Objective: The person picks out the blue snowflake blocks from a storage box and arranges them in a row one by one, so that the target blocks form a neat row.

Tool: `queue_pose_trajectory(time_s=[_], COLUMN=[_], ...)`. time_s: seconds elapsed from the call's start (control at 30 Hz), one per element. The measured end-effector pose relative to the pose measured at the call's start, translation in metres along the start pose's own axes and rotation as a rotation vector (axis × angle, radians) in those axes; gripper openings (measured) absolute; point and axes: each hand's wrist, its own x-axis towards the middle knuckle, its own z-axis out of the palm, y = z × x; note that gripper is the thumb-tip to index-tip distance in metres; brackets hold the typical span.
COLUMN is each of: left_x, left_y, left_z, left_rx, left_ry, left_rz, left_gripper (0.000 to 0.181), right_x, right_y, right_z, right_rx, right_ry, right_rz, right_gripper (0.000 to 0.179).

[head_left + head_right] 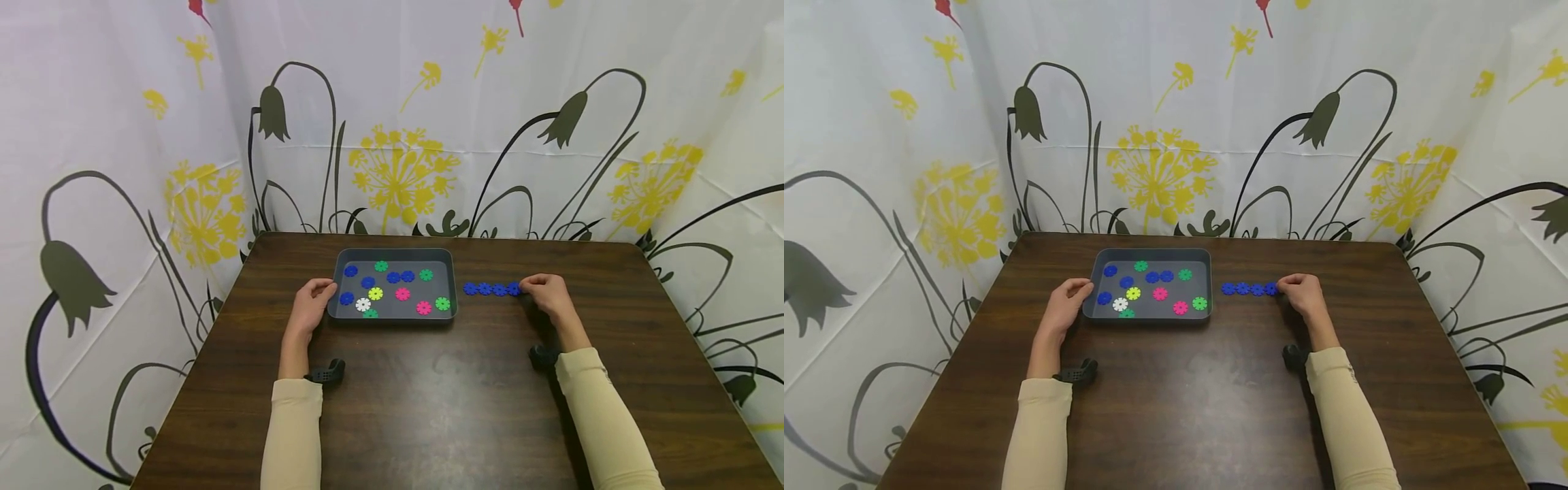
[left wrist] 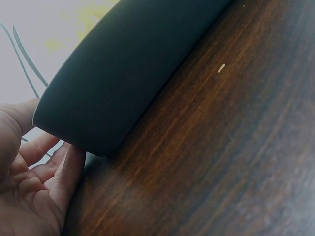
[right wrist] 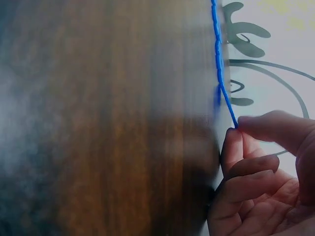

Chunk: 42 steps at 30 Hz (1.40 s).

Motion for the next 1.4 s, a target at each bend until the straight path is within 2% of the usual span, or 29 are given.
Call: queue_pose_trajectory(time_s=[0.47, 0.8, 1.1, 1.4], left_x=[-0.002, -0.003, -0.004, -0.002], left_y=[-0.001, -0.001, -0.001, -0.002], left_z=[0.0, -0.001, -0.001, -0.001], left_rx=[0.005, -0.001, -0.006, -0.011], left_ry=[-0.006, -0.009, -0.012, -0.004], left_rz=[0.026, 0.022, 0.021, 0.026], left_gripper=[0.051, 0.051, 0.051, 0.049], right_x=[0.002, 0.0, -0.002, 0.001], right_y=[0.001, -0.008, -0.029, -0.06], right_z=[0.001, 0.005, 0.019, 0.049], right_rx=[0.064, 0.033, -0.043, -0.01], right_ry=[0.02, 0.036, 0.016, -0.018], right_rz=[0.005, -0.037, -0.131, -0.207], right_gripper=[0.022, 0.027, 0.034, 0.039])
